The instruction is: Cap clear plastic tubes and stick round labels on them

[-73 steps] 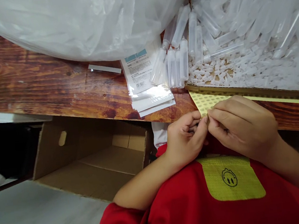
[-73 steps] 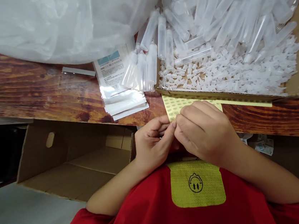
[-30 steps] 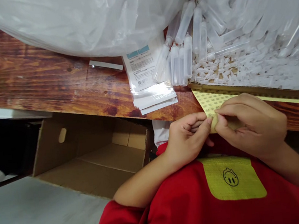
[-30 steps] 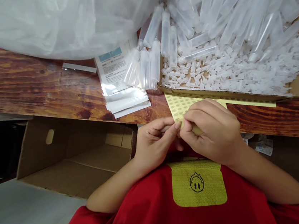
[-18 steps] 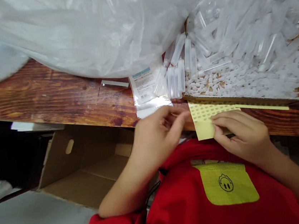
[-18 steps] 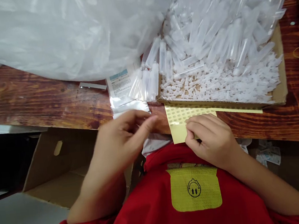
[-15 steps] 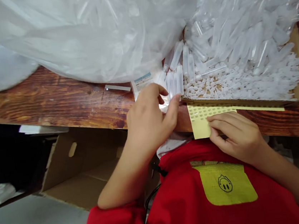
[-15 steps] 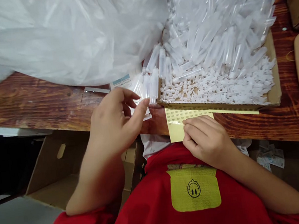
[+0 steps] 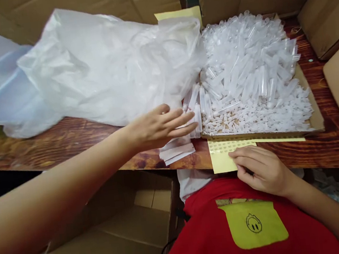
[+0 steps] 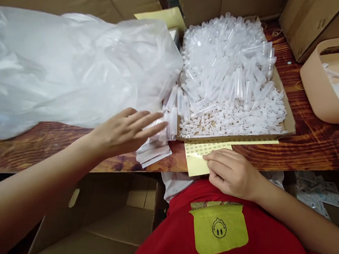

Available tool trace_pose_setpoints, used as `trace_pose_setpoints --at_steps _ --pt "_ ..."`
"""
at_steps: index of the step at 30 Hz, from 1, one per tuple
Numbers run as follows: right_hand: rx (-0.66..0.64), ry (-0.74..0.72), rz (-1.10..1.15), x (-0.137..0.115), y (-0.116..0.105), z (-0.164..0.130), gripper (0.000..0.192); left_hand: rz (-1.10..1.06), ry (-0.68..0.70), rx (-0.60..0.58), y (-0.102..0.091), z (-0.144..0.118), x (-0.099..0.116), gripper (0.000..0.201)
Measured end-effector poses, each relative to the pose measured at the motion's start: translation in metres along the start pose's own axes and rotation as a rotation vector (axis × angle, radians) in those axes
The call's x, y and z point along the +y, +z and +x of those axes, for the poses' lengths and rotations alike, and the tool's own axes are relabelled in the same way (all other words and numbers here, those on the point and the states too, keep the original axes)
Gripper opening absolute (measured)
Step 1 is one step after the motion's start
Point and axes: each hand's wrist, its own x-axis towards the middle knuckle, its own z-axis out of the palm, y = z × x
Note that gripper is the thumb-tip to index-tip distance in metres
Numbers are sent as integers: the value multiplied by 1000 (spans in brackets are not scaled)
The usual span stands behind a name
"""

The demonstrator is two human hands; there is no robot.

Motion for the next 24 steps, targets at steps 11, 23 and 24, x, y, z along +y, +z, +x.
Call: trace_pose_setpoints --at_steps 11,23,24 --pt "33 48 5 -1 5 -1 22 -416 425 -162 4 60 -37 41" --pt "11 61 17 1 6 -1 23 -552 457 21 9 67 -35 26" --pt "13 61 17 1 6 -1 23 -552 468 60 10 68 -35 25"
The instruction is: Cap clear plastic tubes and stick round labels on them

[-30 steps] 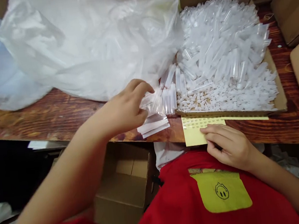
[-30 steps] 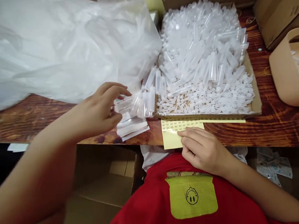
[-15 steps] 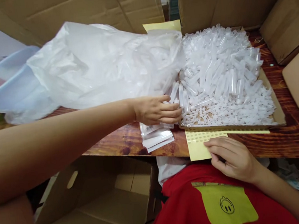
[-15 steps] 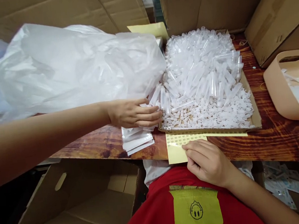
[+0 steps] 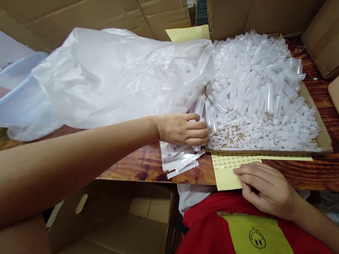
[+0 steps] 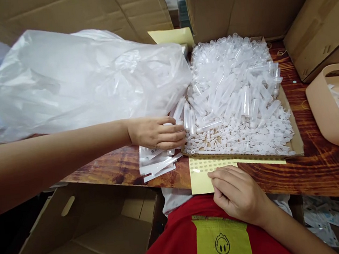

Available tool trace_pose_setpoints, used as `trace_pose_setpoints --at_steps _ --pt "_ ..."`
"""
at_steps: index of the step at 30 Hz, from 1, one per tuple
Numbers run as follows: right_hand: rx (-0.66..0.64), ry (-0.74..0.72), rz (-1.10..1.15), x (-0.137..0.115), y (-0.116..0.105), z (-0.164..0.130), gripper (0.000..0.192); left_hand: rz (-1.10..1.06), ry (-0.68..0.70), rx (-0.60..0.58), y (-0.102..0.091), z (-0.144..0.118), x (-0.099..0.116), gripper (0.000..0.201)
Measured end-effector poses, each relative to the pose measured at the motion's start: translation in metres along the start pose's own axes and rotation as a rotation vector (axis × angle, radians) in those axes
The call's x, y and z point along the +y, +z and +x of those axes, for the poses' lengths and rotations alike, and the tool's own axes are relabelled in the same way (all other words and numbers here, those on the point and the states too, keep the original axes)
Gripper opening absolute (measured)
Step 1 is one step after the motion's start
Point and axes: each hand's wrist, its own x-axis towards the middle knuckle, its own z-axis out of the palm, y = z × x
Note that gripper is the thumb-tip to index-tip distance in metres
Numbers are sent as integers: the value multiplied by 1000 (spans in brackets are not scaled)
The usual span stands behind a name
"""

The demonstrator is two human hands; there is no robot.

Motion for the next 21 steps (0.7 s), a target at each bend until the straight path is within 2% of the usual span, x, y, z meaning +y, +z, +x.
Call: trace_pose_setpoints --at_steps 4,8,12,15,18,21 --pt "0 6 1 -1 1 1 22 -19 60 126 2 3 -2 15" --pt "12 -3 8 -1 1 1 23 40 56 117 3 6 -2 18" --pt "8 2 13 -1 1 0 23 141 134 178 2 8 1 20" --pt "10 17 25 -1 1 0 23 286 189 134 -3 8 6 21" --pt "39 22 43 -2 1 2 23 379 164 111 -11 3 15 24" --pt "91 43 93 -4 -2 4 23 476 82 232 -14 -3 32 24"
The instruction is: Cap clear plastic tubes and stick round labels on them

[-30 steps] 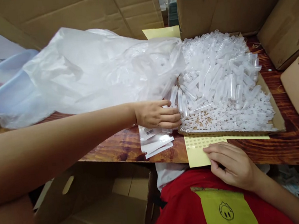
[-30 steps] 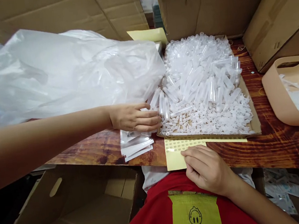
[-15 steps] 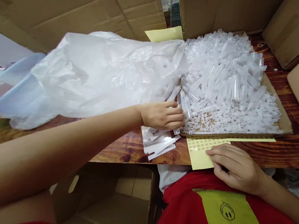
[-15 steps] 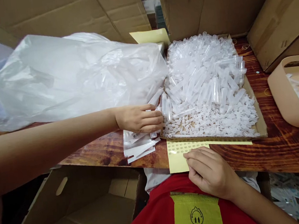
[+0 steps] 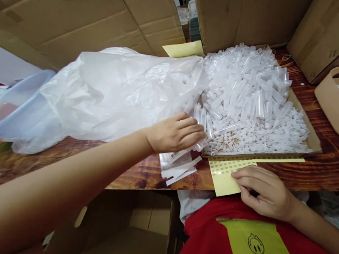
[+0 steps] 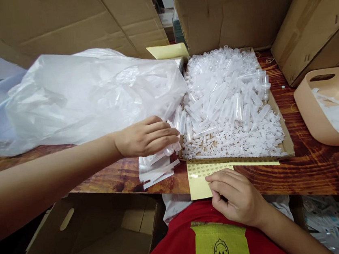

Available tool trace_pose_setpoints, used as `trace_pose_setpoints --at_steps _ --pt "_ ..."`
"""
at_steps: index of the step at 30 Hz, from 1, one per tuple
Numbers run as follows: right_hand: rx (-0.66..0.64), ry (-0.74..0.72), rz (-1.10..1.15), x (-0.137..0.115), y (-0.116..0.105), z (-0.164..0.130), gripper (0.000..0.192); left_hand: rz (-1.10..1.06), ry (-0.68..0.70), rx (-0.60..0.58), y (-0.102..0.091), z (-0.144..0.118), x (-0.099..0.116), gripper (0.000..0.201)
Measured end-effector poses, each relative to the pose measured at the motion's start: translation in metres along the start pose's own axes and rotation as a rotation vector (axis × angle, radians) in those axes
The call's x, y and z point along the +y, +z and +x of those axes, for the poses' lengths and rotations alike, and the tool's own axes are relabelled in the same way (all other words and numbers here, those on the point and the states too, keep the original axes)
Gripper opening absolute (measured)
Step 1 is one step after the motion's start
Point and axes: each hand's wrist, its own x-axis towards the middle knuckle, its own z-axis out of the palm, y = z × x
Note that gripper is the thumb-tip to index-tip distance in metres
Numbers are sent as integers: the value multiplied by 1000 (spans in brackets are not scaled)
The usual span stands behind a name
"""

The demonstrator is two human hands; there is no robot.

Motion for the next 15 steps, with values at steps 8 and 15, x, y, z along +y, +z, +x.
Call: trace_pose_setpoints --at_steps 8,15 --pt "263 49 166 -6 -29 25 31 -162 -454 588 25 30 68 34" --pt "305 -239 71 -13 -62 82 33 -593 -550 948 51 66 105 30"
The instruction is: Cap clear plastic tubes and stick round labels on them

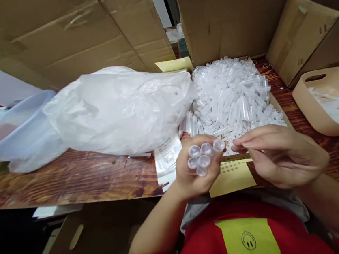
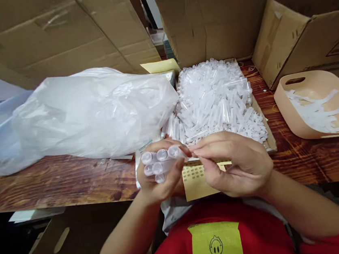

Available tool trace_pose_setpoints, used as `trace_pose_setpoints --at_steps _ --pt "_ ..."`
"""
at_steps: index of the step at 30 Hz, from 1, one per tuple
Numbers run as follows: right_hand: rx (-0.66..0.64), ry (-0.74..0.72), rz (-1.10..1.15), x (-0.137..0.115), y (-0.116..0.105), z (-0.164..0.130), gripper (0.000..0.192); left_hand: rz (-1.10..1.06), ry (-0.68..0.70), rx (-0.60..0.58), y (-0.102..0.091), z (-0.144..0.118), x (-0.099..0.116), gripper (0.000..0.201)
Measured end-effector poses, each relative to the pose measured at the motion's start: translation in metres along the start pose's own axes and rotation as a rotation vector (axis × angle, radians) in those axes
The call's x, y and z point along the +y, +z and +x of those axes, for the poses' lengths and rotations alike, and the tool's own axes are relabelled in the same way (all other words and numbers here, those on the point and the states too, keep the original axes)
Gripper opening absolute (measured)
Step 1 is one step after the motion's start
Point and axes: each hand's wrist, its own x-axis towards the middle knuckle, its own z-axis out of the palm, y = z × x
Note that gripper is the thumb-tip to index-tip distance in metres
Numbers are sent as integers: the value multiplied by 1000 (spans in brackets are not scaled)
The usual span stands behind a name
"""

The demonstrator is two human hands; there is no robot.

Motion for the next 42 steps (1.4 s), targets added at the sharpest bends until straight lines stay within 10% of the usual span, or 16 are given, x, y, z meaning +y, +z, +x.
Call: trace_pose_setpoints --at_steps 6,42 --pt "-353 -161 -162 1 -20 23 21 -78 61 6 13 -1 2 36" --pt "-498 -77 -322 -6 -27 11 24 -75 50 -67 7 -5 -12 37"
